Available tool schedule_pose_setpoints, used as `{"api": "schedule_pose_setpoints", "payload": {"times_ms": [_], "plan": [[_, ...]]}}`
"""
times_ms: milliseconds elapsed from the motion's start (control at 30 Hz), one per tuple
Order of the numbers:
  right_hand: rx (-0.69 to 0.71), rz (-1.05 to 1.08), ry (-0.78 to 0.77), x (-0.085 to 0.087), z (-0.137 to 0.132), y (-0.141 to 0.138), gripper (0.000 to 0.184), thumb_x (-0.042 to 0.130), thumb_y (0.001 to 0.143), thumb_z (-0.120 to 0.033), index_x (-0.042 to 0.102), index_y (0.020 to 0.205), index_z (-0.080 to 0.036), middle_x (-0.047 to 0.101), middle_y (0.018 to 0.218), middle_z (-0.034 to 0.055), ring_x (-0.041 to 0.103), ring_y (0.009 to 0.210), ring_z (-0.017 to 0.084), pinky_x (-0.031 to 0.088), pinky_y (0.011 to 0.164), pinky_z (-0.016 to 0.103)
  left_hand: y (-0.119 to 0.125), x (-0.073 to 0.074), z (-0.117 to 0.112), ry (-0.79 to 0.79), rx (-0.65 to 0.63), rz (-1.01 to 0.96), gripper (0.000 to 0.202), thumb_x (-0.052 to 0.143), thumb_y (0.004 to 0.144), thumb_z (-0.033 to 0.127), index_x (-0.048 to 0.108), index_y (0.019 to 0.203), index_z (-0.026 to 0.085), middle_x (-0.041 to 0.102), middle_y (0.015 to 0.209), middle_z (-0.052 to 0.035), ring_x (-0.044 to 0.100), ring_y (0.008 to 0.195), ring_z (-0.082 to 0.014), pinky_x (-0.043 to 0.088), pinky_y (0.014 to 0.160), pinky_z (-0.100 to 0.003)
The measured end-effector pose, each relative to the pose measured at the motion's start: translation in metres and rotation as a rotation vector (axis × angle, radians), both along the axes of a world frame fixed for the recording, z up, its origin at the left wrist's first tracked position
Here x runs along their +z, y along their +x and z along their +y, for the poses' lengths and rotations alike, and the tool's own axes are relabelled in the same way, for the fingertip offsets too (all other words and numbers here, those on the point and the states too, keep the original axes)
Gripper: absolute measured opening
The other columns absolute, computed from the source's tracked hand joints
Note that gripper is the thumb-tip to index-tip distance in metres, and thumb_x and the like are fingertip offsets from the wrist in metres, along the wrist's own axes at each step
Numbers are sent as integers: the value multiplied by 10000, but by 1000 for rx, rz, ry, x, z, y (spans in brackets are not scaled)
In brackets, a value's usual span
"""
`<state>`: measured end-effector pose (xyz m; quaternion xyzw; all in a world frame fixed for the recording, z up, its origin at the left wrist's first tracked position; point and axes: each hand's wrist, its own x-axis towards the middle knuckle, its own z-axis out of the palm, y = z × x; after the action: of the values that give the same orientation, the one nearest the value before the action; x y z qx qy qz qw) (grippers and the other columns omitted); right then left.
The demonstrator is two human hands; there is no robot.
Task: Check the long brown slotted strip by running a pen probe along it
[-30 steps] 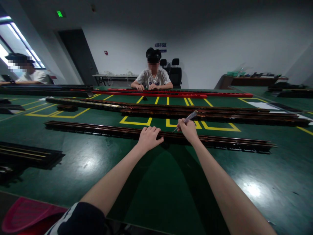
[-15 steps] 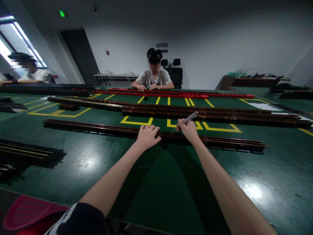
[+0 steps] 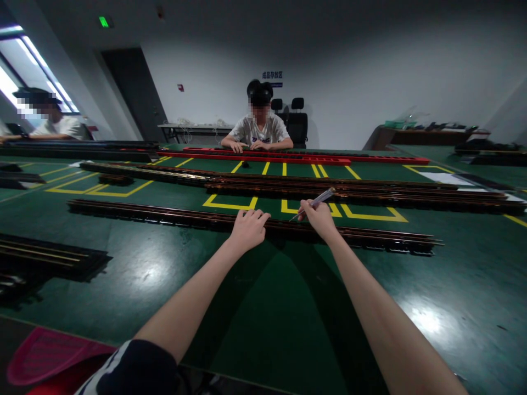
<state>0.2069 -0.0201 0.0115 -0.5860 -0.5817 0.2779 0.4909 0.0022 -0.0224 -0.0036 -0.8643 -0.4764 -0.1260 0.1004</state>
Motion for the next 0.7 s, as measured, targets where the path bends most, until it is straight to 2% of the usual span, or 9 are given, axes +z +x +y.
{"api": "schedule_pose_setpoints", "payload": {"times_ms": [300,700], "plan": [[34,58,9,-9,7,1,302,492,845,-333,580,603,-174,611,522,1,572,504,123,445,554,235,4,4,-4,-32,-7,4,422,393,841,120,571,1213,213,629,1231,-94,554,1142,-252,391,977,-468],[15,114,-23,-9,7,3,302,494,855,-257,575,576,-176,605,519,4,580,507,123,470,574,235,0,-7,0,-11,-78,-9,441,336,874,102,539,1261,159,616,1254,-102,549,1162,-226,395,998,-422]]}}
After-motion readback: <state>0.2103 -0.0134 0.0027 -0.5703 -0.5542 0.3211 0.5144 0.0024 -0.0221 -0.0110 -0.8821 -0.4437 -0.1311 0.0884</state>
